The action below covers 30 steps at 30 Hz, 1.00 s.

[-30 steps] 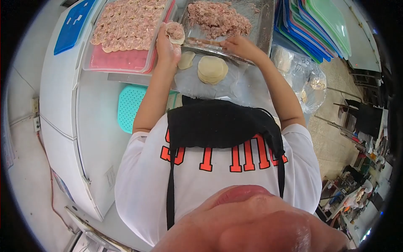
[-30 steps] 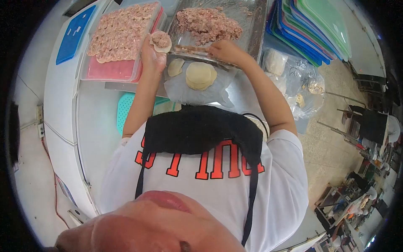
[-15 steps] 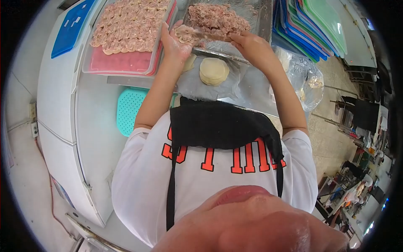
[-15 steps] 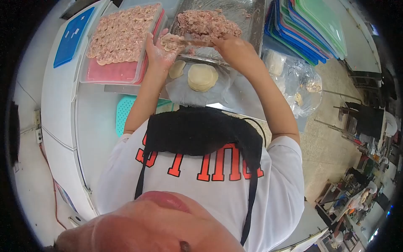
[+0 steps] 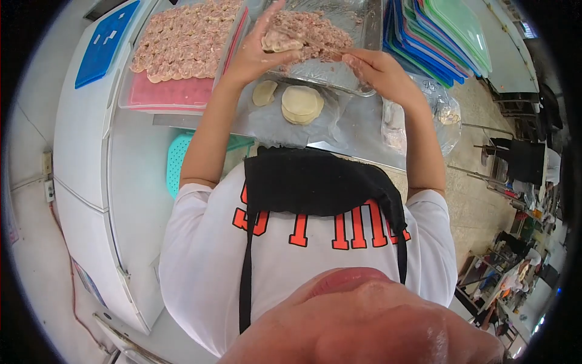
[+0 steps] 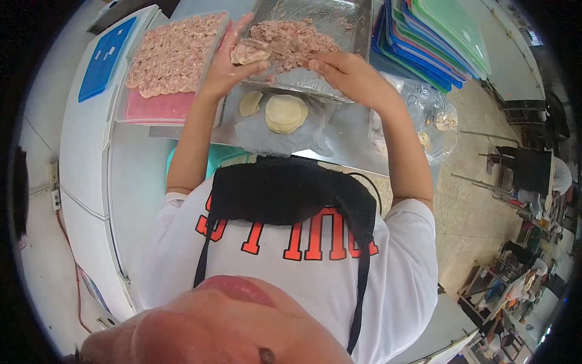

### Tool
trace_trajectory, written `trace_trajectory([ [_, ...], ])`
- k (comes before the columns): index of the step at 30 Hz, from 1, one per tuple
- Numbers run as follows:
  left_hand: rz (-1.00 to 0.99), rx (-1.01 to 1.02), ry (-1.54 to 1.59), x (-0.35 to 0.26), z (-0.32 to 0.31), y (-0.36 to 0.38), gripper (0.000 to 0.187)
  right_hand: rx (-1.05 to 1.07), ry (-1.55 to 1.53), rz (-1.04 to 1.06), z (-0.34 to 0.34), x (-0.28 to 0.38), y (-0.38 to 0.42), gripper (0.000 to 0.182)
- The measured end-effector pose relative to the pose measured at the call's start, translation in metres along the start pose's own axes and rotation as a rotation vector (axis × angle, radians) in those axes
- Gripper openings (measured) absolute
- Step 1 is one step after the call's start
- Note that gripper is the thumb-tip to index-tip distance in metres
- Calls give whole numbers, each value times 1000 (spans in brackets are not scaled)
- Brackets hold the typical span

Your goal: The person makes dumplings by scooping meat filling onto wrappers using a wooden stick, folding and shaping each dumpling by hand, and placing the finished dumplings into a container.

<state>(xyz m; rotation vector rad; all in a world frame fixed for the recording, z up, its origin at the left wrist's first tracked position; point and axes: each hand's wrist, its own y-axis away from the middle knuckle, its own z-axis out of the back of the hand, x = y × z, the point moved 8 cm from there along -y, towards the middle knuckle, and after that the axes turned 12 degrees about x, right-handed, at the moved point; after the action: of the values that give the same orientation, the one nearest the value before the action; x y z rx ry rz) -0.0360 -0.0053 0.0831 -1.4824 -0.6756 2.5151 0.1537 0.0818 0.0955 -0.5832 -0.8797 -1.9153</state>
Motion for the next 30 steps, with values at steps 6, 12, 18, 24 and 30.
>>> trace_trajectory([
  [6,62,493,177,1,-32,-10,29,-134,113,265,0,4,10,35],
  [12,357,240,-57,77,-32,-8,45,-415,664,249,30,-18,8,26],
  [18,449,248,23,52,-41,-16,52,-441,337,416,13,-87,-25,25],
  [24,180,161,-27,3,-37,-22,54,-279,-1,199,44,-128,-11,32],
  [30,167,372,-189,-13,-51,-32,43,-123,-122,358,12,-59,0,34],
])
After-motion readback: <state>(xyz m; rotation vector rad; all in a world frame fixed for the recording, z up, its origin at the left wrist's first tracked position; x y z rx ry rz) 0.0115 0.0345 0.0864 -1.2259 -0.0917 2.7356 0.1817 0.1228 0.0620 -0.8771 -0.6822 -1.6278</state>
